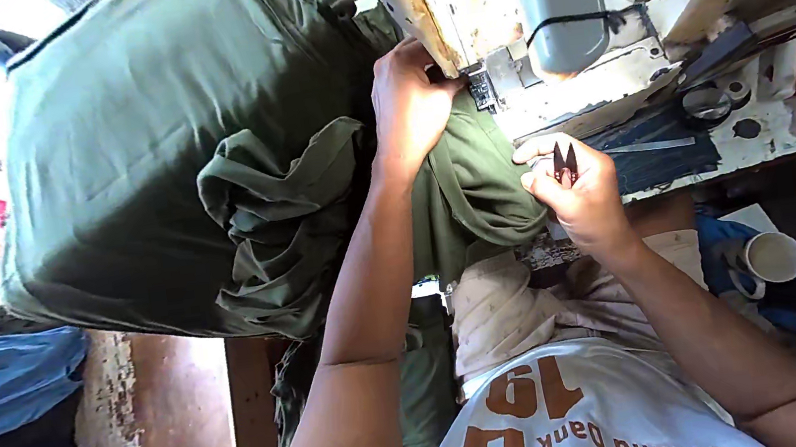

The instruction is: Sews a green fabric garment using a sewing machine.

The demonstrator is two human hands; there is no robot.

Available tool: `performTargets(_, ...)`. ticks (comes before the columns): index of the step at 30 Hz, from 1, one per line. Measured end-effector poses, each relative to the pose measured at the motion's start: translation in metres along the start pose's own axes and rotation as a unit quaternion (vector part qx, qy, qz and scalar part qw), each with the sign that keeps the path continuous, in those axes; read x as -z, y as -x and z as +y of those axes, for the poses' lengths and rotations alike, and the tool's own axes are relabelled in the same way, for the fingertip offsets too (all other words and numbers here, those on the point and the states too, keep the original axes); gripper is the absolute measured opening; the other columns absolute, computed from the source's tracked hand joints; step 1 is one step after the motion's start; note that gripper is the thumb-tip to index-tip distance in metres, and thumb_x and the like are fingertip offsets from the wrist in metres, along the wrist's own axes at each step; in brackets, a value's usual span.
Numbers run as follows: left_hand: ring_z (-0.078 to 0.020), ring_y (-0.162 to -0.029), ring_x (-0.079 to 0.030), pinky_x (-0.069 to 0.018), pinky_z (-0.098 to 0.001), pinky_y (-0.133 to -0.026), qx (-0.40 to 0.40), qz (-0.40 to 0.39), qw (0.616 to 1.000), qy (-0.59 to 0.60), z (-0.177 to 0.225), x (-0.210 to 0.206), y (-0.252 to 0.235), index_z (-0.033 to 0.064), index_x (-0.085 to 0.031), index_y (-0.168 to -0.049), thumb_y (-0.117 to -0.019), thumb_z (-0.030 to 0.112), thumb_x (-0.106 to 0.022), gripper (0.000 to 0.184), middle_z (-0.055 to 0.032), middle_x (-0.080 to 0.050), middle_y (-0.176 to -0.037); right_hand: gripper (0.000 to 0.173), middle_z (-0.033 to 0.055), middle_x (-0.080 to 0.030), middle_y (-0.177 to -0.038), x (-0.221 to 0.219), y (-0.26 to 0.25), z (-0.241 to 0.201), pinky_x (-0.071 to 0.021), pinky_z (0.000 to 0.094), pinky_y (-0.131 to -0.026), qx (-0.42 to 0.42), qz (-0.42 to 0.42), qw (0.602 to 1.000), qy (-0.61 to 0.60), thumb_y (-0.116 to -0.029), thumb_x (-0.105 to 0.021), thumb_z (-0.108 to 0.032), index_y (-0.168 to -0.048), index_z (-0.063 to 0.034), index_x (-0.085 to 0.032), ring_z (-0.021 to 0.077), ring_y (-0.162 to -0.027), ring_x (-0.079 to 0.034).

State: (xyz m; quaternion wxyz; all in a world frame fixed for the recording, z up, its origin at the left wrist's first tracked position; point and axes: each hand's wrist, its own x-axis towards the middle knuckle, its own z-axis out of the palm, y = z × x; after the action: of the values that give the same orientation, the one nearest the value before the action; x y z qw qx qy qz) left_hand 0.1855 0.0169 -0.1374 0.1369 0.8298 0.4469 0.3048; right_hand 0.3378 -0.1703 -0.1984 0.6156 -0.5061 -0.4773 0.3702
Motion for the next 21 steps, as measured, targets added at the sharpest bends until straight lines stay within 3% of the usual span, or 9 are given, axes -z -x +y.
performTargets(2, -0.016, -0.106, -0.068, -0.0528, -0.0445, -0.094, 0.016, 0.006, 1.0, -0.008, -0.006, -0.007, -0.011, 0.0114, -0.072, -0.105, -0.0803, 0.029, -0.077, 0.031, -0.0048, -0.073, -0.106, 0.028, 0.0035, -0.056, -0.072, 0.0, -0.004, -0.002, -0.0364, 0.0236, -0.04, -0.002, 0.008, 1.0, -0.001, -0.0904, -0.064, 0.001, -0.116, -0.0082, -0.069, 0.0109, -0.049, -0.043)
performTargets(5, -0.0218, -0.125, -0.06, -0.0461, -0.0448, -0.108, 0.027, 0.004, 1.0, 0.002, -0.016, -0.017, -0.025, 0.007, -0.066, -0.125, -0.0777, 0.033, -0.08, 0.055, -0.0101, -0.068, -0.125, 0.018, 0.0027, -0.051, -0.065, -0.002, -0.008, 0.001, -0.0356, 0.0227, -0.037, 0.009, 0.022, 1.0, 0.001, -0.0924, -0.065, -0.002, -0.109, -0.0078, -0.069, 0.0104, -0.045, -0.041)
performTargets(7, -0.0215, -0.13, -0.057, -0.0425, -0.0416, -0.113, 0.0, 0.003, 0.999, 0.032, -0.018, -0.019, -0.028, 0.0049, -0.063, -0.13, -0.0774, 0.032, -0.081, 0.062, -0.0112, -0.066, -0.13, 0.013, 0.0019, -0.05, -0.065, -0.003, -0.008, 0.001, -0.0354, 0.0219, -0.039, 0.015, 0.024, 1.0, 0.006, -0.0926, -0.065, -0.003, -0.105, -0.0082, -0.067, 0.0096, -0.046, -0.04)
performTargets(11, -0.0145, -0.117, -0.064, -0.0505, -0.0405, -0.104, -0.032, -0.013, 0.997, 0.073, -0.016, -0.014, -0.026, 0.0083, -0.069, -0.116, -0.0768, 0.032, -0.083, 0.048, -0.0052, -0.071, -0.116, 0.022, 0.0037, -0.055, -0.065, -0.004, 0.001, -0.006, -0.035, 0.0237, -0.036, 0.012, 0.02, 1.0, 0.014, -0.0916, -0.064, -0.001, -0.111, -0.0088, -0.072, 0.0109, -0.043, -0.04)
performTargets(15, -0.0177, -0.113, -0.066, -0.0516, -0.0471, -0.099, -0.021, -0.036, 0.998, 0.057, -0.013, -0.011, -0.023, 0.0104, -0.072, -0.106, -0.082, 0.033, -0.078, 0.033, -0.0057, -0.073, -0.11, 0.031, 0.0041, -0.059, -0.07, -0.005, 0.006, -0.008, -0.0376, 0.0248, -0.04, 0.002, 0.021, 1.0, 0.014, -0.0925, -0.065, 0.001, -0.12, -0.0102, -0.073, 0.0108, -0.047, -0.043)
performTargets(18, -0.0189, -0.113, -0.065, -0.0511, -0.0482, -0.098, -0.027, -0.018, 0.998, 0.061, -0.016, -0.015, -0.028, 0.0103, -0.072, -0.105, -0.0811, 0.03, -0.076, 0.032, -0.0059, -0.072, -0.11, 0.03, 0.0023, -0.051, -0.061, -0.007, 0.001, -0.006, -0.0323, 0.0233, -0.035, 0.015, 0.03, 0.999, 0.016, -0.0926, -0.064, 0.001, -0.12, -0.0098, -0.073, 0.0095, -0.041, -0.036)
performTargets(21, -0.0169, -0.113, -0.066, -0.0515, -0.0458, -0.099, -0.03, -0.016, 0.997, 0.064, -0.018, -0.016, -0.034, 0.01, -0.071, -0.109, -0.0828, 0.027, -0.075, 0.032, -0.0052, -0.072, -0.111, 0.027, 0.0038, -0.063, -0.074, -0.012, -0.011, -0.002, -0.0407, 0.0233, -0.045, 0.061, 0.038, 0.997, -0.004, -0.0909, -0.063, 0.006, -0.114, -0.0023, -0.073, 0.0085, -0.051, -0.046)
